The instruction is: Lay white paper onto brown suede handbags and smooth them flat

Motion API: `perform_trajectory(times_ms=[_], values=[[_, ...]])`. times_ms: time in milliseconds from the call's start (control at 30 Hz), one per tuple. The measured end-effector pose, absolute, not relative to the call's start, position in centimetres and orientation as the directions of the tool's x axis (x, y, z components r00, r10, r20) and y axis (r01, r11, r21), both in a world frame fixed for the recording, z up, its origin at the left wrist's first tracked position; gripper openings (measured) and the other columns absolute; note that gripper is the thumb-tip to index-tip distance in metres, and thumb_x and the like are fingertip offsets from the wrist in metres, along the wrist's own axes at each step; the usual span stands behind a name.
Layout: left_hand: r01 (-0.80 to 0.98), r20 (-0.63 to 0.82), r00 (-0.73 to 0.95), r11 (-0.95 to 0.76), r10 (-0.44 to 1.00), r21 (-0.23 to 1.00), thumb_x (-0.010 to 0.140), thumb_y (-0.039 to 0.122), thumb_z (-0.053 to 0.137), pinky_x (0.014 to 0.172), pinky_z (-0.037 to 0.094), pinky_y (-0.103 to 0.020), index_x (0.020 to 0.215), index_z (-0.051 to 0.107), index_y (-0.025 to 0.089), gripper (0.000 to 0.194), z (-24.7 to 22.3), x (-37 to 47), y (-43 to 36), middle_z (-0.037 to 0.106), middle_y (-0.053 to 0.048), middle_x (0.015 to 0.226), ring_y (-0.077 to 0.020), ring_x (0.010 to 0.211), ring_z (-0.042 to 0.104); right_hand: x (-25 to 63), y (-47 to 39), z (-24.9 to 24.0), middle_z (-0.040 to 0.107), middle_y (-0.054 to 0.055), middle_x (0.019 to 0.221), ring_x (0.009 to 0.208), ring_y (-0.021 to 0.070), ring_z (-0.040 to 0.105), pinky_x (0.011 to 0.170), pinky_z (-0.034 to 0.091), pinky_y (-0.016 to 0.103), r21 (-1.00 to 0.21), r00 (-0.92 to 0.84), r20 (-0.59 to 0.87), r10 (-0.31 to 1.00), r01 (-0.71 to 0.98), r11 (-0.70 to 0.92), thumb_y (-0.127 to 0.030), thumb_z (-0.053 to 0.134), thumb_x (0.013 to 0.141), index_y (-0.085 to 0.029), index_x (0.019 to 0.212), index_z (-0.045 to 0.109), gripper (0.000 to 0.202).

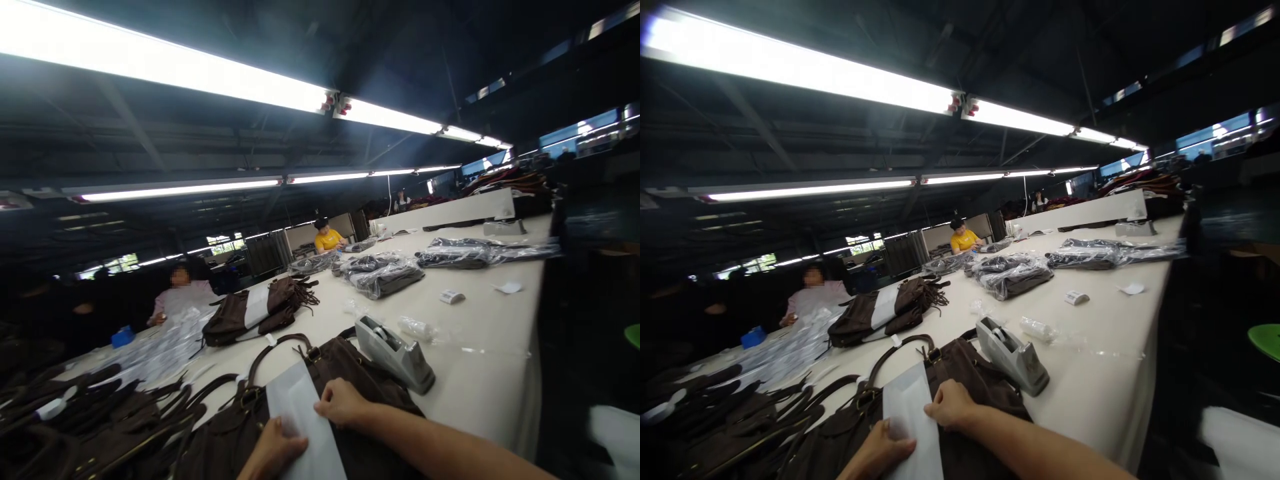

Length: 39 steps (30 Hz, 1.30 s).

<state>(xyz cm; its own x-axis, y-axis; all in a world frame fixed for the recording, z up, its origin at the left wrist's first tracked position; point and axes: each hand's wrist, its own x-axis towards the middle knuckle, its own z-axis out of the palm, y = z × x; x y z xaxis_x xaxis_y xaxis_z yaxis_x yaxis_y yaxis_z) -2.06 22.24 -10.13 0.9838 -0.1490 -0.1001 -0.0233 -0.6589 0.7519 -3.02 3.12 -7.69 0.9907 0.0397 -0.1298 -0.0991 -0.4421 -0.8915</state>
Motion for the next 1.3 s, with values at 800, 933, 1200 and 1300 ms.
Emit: perform_trajectory(times_ms=[800, 933, 1200, 1300], values=[[-0.101, 0.106, 0.991, -0.067, 0.076, 0.993, 0.046, 0.062, 0.08, 0.072, 0.053, -0.031, 0.083, 0.069, 0.011, 0.064, -14.3, -2.1, 22.0, 0.073, -0.01, 0.081, -0.0252, 0.079, 0.066, -1.8, 4.1, -8.0, 0.048, 0.0, 0.045, 0.033, 0.0047, 0.037, 0.032, 0.013, 0.014, -0.961, 0.943, -0.272, 0.194, -0.257, -0.099, -0.011, 0.057, 0.071, -0.014, 0.048, 0.046, 0.025], [-0.069, 0.072, 0.99, -0.028, 0.12, 0.997, 0.044, 0.065, 0.08, 0.07, 0.053, -0.031, 0.083, 0.068, 0.011, 0.068, -13.2, -2.7, 21.4, 0.072, -0.01, 0.08, -0.0247, 0.076, 0.067, -2.4, 4.4, -8.5, 0.044, -0.002, 0.037, 0.03, 0.0046, 0.032, 0.031, 0.016, 0.015, -0.964, 0.951, -0.254, 0.176, -0.234, -0.125, -0.002, 0.054, 0.063, -0.015, 0.045, 0.047, 0.023], [0.02, 0.006, 0.984, -0.144, 0.176, 0.989, 0.057, 0.069, 0.065, 0.072, 0.053, -0.034, 0.101, 0.061, 0.011, 0.073, -11.7, -4.0, 20.0, 0.072, -0.015, 0.094, -0.0288, 0.088, 0.068, -4.9, 4.1, -9.9, 0.044, -0.005, 0.036, 0.031, 0.007, 0.038, 0.031, 0.023, 0.016, -0.97, 0.97, -0.232, 0.069, -0.226, -0.091, -0.001, 0.052, 0.061, -0.018, 0.047, 0.043, 0.024], [0.063, 0.001, 0.982, -0.329, 0.188, 0.942, 0.057, 0.062, 0.064, 0.081, 0.05, -0.039, 0.092, 0.063, 0.012, 0.062, -11.1, -4.0, 19.9, 0.071, -0.016, 0.095, -0.0335, 0.095, 0.065, -5.6, 4.0, -9.8, 0.044, -0.006, 0.036, 0.03, 0.0072, 0.037, 0.029, 0.021, 0.017, -0.97, 0.974, -0.225, 0.037, -0.22, -0.102, -0.004, 0.055, 0.064, -0.018, 0.047, 0.044, 0.025]])
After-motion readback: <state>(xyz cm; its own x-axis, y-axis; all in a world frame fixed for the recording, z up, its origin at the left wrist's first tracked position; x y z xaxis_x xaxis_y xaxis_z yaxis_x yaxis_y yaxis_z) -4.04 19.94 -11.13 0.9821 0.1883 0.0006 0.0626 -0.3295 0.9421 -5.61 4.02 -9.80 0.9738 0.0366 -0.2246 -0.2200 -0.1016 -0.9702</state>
